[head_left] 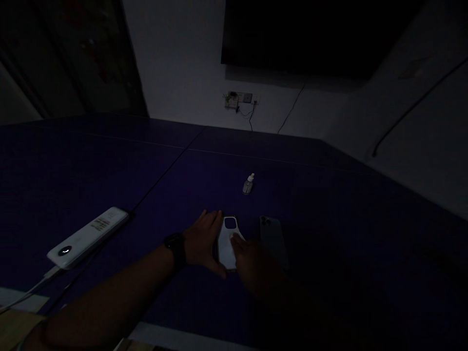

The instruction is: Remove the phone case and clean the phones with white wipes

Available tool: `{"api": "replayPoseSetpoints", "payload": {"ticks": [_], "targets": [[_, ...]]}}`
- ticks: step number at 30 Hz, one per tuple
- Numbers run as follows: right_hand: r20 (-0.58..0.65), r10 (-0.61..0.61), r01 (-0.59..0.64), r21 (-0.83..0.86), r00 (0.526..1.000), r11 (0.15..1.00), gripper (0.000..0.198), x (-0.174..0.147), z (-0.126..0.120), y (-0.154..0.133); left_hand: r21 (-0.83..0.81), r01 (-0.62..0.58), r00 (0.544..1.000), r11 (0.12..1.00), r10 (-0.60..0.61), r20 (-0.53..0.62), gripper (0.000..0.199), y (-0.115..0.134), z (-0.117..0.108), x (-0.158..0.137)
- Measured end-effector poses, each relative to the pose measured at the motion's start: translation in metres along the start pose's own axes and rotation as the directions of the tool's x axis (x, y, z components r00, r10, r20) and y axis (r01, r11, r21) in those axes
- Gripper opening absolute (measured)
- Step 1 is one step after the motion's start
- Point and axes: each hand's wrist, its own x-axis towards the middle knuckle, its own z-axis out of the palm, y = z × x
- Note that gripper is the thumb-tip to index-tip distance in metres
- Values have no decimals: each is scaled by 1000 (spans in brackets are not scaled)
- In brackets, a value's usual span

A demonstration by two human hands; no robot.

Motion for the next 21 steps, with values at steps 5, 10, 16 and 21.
{"api": "replayPoseSetpoints", "payload": {"ticks": [5,10,16,21], "targets": [[1,-29,29,6,1000,1000,55,2,-6,1,9,21,1000,1000,-21,-4,154,-1,1,1],[-58,-66,67,23,996,997,55,4,6,4,27,2,1000,1000,-2,-3,151,-1,2,0],[-81,-99,109,129,992,986,49,6,-1,14,77,-14,1000,997,14,1,146,0,0,-1],[29,-154,151,88,988,985,52,-3,-10,13,137,-38,999,990,35,26,145,6,-3,1]]}}
